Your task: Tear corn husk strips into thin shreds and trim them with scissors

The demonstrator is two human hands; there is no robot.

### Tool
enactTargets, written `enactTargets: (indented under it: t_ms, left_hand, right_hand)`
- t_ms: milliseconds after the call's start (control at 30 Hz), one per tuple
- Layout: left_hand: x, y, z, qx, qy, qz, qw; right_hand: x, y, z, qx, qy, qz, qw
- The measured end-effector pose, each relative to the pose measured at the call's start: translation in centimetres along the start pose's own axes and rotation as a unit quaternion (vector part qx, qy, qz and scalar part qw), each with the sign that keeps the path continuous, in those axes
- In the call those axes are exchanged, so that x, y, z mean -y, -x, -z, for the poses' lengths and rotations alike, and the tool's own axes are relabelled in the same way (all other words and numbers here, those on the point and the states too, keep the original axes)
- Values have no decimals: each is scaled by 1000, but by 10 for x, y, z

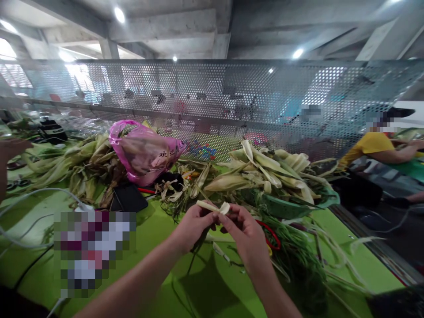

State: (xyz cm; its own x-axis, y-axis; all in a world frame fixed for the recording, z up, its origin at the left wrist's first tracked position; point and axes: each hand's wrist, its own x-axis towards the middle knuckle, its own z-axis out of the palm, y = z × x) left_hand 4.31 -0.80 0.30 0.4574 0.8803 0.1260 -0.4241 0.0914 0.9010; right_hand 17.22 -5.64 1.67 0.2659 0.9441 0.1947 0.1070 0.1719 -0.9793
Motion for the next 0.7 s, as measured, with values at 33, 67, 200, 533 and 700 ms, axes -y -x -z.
enactTargets:
  t_ms: [33, 67, 200, 533, 700]
  left_hand:
    - [1, -1, 1, 14, -11, 0, 1000]
    - [3, -1, 1, 28, -16, 5, 999]
    - [8, -2, 0, 49, -23, 45, 998]
    - [10, 0, -2, 33, -84, 11, 996]
    - [13, 1, 0, 52, -124, 46, 990]
  right_hand:
    - [-1, -2, 2, -11, 3, -1, 1000]
    - [-3, -3, 5, -22, 5, 0, 1000]
    - [-11, -10, 16, -49, -17, 7, 999]
    - [-8, -8, 13, -10, -50, -29, 998]
    - [-16, -14, 17, -40, -148, -86, 984]
